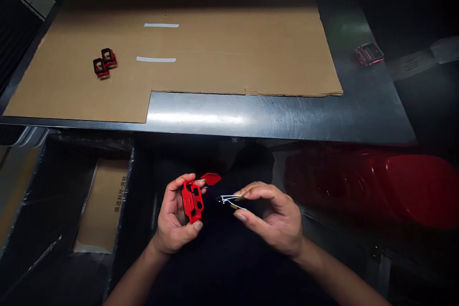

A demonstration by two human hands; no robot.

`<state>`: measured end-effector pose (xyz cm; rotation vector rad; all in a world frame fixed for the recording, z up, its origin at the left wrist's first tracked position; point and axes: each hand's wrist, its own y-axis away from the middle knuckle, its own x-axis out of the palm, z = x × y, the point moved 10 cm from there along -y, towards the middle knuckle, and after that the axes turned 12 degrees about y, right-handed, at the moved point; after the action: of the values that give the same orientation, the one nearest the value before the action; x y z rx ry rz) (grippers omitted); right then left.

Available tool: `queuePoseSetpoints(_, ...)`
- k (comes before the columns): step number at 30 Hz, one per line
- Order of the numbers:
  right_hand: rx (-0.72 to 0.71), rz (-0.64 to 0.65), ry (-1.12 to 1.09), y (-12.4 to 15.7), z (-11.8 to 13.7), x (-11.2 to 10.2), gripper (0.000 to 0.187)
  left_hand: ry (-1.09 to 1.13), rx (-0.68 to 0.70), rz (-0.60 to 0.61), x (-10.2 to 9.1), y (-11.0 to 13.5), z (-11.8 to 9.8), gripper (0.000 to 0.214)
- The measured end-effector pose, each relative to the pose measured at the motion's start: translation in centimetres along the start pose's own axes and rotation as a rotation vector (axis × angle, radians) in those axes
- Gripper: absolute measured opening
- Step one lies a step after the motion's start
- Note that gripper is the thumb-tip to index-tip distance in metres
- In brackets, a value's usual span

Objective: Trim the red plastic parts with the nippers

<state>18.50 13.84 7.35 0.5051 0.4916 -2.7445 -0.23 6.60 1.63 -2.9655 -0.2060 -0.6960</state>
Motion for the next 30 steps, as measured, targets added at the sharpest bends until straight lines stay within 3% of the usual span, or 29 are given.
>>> queuePoseSetpoints(3, 0.025, -0.031, 0.079, -0.4, -0.7, -0.3, 0.029, 0.018, -0.002, -0.014, -0.2, 0.2, 0.0, 0.067)
queuePoseSetpoints(7, 0.014, -0.047, 0.189, -2.4, -1.8, -0.7, 0.019, 0.074, -0.013, -0.019, -0.3, 0.3, 0.2, 0.07)
queuePoseSetpoints(14, 0.088, -0.242, 0.548, -9.6, -6.1, -3.5, 0.031, 0.142, 0.004, 0.024, 0.2, 0.5, 0.1, 0.078)
queuePoseSetpoints(19, 0.159, -0.237, 0.777, -14.2, -9.4, -3.6, 0.031, 0.114, 0.059, 0.015, -0.1, 0.7, -0.3, 0.077)
queuePoseSetpoints(25, 0.175, -0.33, 0.838, -14.8, -11.4, -4.0, 0.037, 0.092, 0.041, 0.014, -0.2, 0.5, 0.2, 0.079)
queuePoseSetpoints(30, -0.004, -0.524, 0.621, -12.5, -8.9, -5.4, 0.022, 0.091, 0.007, 0.052, 0.5, 0.2, 1.0, 0.079)
